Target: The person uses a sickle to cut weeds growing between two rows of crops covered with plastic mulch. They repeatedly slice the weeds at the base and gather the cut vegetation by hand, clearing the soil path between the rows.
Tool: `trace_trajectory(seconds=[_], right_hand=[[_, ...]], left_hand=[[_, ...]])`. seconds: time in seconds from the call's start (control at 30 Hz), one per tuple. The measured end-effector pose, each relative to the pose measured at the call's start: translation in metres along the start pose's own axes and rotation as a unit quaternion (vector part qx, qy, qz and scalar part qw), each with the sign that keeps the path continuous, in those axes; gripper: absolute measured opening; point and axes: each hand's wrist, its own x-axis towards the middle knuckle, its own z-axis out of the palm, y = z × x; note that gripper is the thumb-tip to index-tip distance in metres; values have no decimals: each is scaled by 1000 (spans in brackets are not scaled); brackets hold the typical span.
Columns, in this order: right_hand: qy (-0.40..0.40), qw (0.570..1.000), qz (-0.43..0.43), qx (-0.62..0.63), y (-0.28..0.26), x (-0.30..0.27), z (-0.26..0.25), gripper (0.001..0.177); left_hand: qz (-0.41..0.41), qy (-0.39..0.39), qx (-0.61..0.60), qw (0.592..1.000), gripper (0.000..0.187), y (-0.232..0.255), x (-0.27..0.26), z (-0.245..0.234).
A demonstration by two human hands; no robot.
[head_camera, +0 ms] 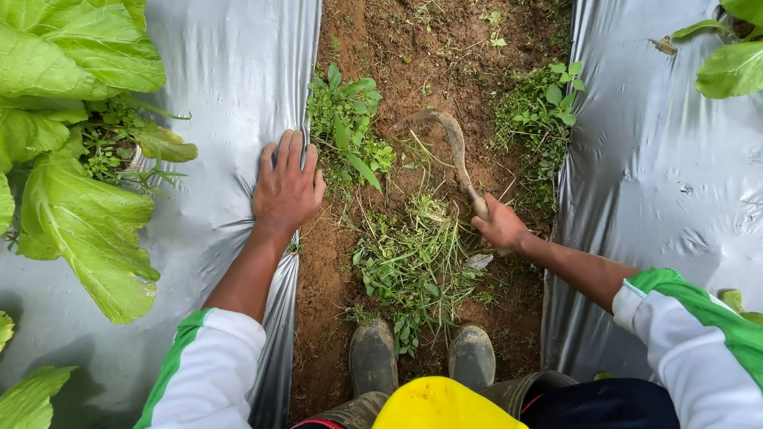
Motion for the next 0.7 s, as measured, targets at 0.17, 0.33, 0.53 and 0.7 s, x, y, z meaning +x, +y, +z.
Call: trace_trajectory(seconds=[0.17,0.33,0.53,0.7], right_hand=[[92,994,-2,61,-12,31,-18,22],[174,953,-70,238,-37,54,-19,20],[-121,982,9,143,-26,2,8,39],[-19,999,-8,-32,-9,19,7,34]], left_hand=[[1,-19,-4,1000,39,-1,2,-6],[-1,-41,-1,999,40,-2,1,-7],[0,-57,-8,998,39,-2,1,-6],[-4,-65,-9,998,40,-3,2,-2]])
